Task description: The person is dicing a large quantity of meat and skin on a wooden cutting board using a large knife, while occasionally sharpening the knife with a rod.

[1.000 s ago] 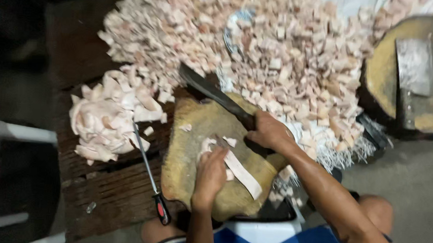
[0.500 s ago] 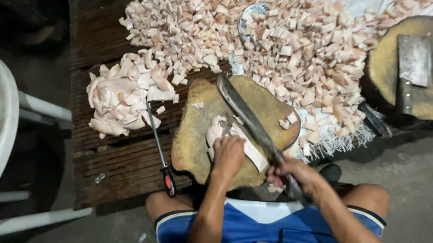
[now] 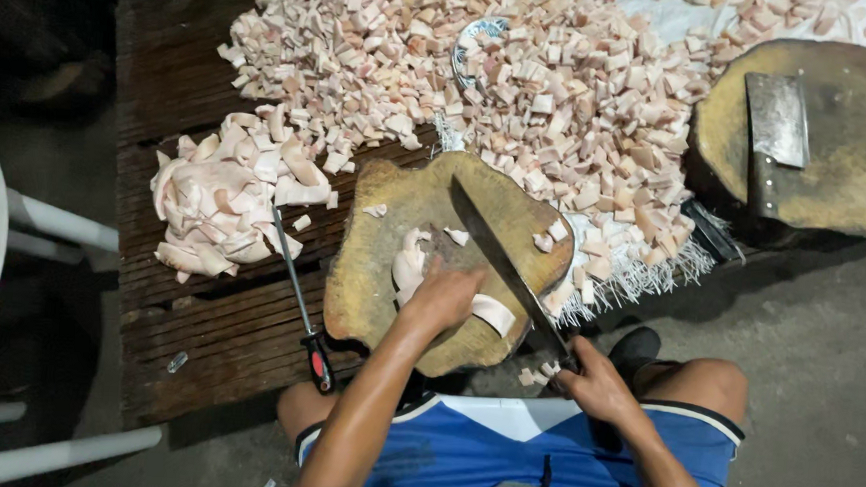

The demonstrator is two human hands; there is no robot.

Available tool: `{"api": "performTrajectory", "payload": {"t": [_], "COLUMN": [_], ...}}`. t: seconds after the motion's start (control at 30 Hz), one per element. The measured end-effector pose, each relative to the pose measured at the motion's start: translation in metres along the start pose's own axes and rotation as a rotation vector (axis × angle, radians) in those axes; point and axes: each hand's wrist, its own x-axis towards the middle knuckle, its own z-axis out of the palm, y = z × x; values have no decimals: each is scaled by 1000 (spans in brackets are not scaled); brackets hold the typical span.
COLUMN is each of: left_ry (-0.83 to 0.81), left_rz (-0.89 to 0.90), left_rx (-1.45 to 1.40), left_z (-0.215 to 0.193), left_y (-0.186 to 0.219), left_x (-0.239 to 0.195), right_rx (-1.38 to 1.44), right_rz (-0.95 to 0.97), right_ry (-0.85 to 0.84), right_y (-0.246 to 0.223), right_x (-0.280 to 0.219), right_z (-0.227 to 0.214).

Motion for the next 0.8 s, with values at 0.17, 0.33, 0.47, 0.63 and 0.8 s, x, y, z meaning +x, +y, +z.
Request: {"api": "performTrajectory", "payload": {"t": [0.17,0.33,0.47,0.63,0.8], "left_ry": [-32,0,195,417,257], "left_rz": [75,-141,-257,-142,-130], "left_rx": [-262,-876,-1228,-599,-470], "left_z": [-27,-23,11,43,46], "left_y": [14,32,38,31,34], "left_x": [-11,1,34,46,24], "right_rx": [1,-67,-44,114,-130], "right_rz": [-20,4,-9,156,-160], "right_ry": [53,267,379,194,251], "right_y": [13,19,28,36,24], "right_x": [2,16,31,37,32], "right_z": [-10,-33,-55,-48,-41]}}
